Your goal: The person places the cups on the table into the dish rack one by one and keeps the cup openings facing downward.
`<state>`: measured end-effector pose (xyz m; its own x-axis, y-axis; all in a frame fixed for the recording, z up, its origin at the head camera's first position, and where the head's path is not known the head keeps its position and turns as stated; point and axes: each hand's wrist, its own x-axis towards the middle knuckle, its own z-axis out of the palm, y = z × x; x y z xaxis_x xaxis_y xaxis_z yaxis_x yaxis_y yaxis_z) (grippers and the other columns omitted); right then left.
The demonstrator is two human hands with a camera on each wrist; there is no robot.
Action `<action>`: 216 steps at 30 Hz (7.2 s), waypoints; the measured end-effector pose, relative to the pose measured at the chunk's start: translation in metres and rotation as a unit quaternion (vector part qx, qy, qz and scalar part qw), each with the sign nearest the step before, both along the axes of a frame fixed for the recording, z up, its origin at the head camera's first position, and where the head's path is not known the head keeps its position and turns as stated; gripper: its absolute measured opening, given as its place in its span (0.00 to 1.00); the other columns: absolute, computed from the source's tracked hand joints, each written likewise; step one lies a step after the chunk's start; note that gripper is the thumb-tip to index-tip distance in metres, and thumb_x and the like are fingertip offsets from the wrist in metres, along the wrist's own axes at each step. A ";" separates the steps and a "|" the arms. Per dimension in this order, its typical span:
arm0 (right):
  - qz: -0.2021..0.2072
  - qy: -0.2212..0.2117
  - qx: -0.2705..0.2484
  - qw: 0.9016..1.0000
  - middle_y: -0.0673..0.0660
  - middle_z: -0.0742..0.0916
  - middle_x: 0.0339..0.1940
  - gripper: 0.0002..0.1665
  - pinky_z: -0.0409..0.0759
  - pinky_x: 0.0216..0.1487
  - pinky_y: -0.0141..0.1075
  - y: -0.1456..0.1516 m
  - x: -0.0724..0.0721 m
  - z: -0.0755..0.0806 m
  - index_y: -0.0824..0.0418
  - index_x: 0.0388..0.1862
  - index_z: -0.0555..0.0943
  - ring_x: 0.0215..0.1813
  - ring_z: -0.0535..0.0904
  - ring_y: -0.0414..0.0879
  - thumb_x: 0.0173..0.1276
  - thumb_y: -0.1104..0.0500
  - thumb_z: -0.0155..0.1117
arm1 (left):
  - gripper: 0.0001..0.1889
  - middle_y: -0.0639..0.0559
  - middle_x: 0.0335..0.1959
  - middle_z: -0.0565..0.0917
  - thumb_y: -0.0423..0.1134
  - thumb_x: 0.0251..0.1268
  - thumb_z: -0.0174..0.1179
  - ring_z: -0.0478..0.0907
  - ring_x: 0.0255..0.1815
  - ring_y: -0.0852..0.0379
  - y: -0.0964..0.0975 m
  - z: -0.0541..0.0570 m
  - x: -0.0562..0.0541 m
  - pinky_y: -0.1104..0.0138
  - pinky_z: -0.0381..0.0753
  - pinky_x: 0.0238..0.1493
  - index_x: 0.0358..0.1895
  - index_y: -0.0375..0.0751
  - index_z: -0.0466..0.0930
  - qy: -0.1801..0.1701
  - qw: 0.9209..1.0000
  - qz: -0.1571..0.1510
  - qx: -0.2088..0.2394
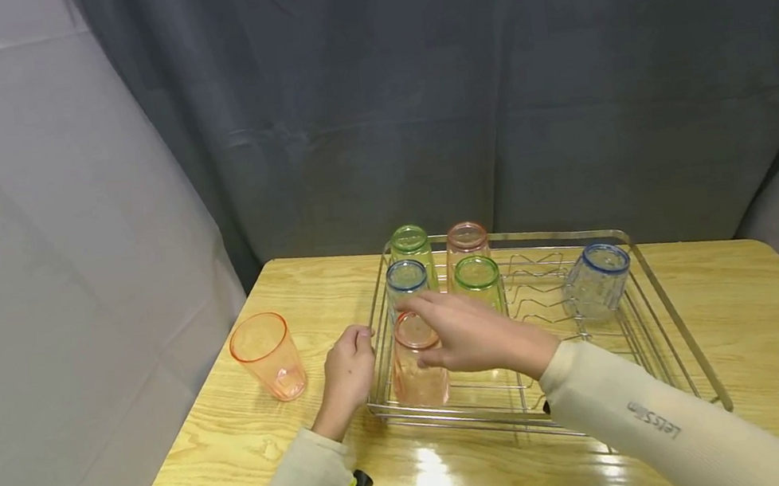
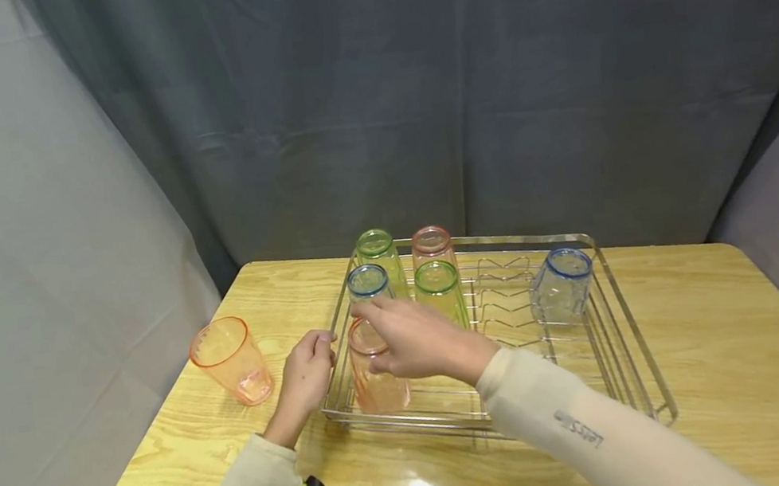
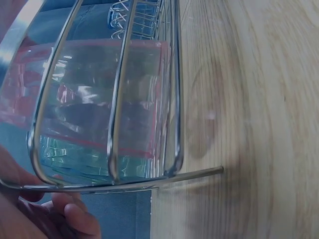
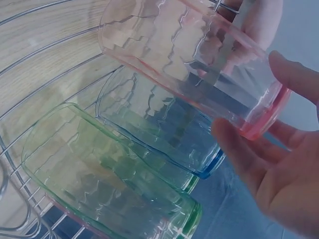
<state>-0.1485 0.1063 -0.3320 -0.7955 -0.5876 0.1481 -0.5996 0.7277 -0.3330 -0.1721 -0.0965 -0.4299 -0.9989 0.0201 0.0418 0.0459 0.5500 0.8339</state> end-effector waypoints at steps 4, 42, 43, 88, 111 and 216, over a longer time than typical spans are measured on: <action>-0.007 -0.004 -0.009 1.000 0.55 0.85 0.50 0.29 0.80 0.38 0.36 -0.002 -0.002 -0.002 0.59 0.52 0.77 0.41 0.81 0.44 0.54 0.55 0.78 | 0.19 0.51 0.22 0.75 0.40 0.78 0.40 0.63 0.15 0.60 0.000 -0.001 0.000 0.69 0.67 0.19 0.55 0.32 0.78 -0.004 1.000 -0.003 0.006; 0.022 -0.023 -0.021 0.999 0.60 0.80 0.63 0.24 0.77 0.64 0.52 0.027 0.016 0.028 0.62 0.60 0.78 0.65 0.77 0.56 0.67 0.55 0.67 | 0.18 0.48 0.26 0.80 0.41 0.78 0.43 0.68 0.19 0.58 0.000 0.001 0.001 0.65 0.71 0.24 0.52 0.34 0.80 -0.001 1.000 0.020 0.010; 0.017 -0.021 -0.025 0.999 0.60 0.79 0.64 0.25 0.77 0.64 0.53 0.032 0.020 0.031 0.61 0.61 0.77 0.65 0.77 0.57 0.67 0.55 0.67 | 0.18 0.48 0.26 0.80 0.41 0.78 0.43 0.68 0.19 0.58 0.001 0.000 0.001 0.65 0.71 0.24 0.52 0.34 0.80 0.000 1.000 0.019 0.011; -0.347 -0.142 -0.081 0.924 0.88 0.61 0.67 0.55 0.80 0.37 0.59 0.222 0.092 -0.080 0.78 0.76 0.29 0.59 0.68 0.83 0.79 0.44 0.48 | 0.19 0.43 0.30 0.82 0.42 0.78 0.41 0.66 0.17 0.59 -0.002 -0.001 0.005 0.70 0.66 0.18 0.53 0.34 0.80 -0.009 1.000 0.008 0.015; -0.363 -0.130 -0.112 0.916 0.82 0.71 0.66 0.39 0.66 0.18 0.35 0.216 0.097 -0.083 0.73 0.79 0.34 0.51 0.84 0.68 0.73 0.67 0.30 | 0.17 0.47 0.27 0.82 0.42 0.78 0.44 0.70 0.18 0.58 -0.004 0.002 0.005 0.67 0.71 0.23 0.51 0.36 0.81 0.019 0.999 0.028 -0.021; -0.373 -0.147 -0.102 0.910 0.84 0.71 0.64 0.43 0.82 0.36 0.55 0.221 0.093 -0.086 0.76 0.77 0.33 0.56 0.77 0.78 0.82 0.51 0.36 | 0.24 0.38 0.44 0.82 0.42 0.61 0.61 0.80 0.43 0.44 -0.096 0.103 0.035 0.78 0.74 0.40 0.58 0.31 0.76 0.369 0.920 0.097 -0.083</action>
<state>-0.0553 0.3276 -0.4181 -0.9847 0.1493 -0.0904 0.1740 0.8005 -0.5735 -0.1371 -0.1927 -0.3269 -0.6847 -0.0877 0.7235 0.4547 0.7244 0.5181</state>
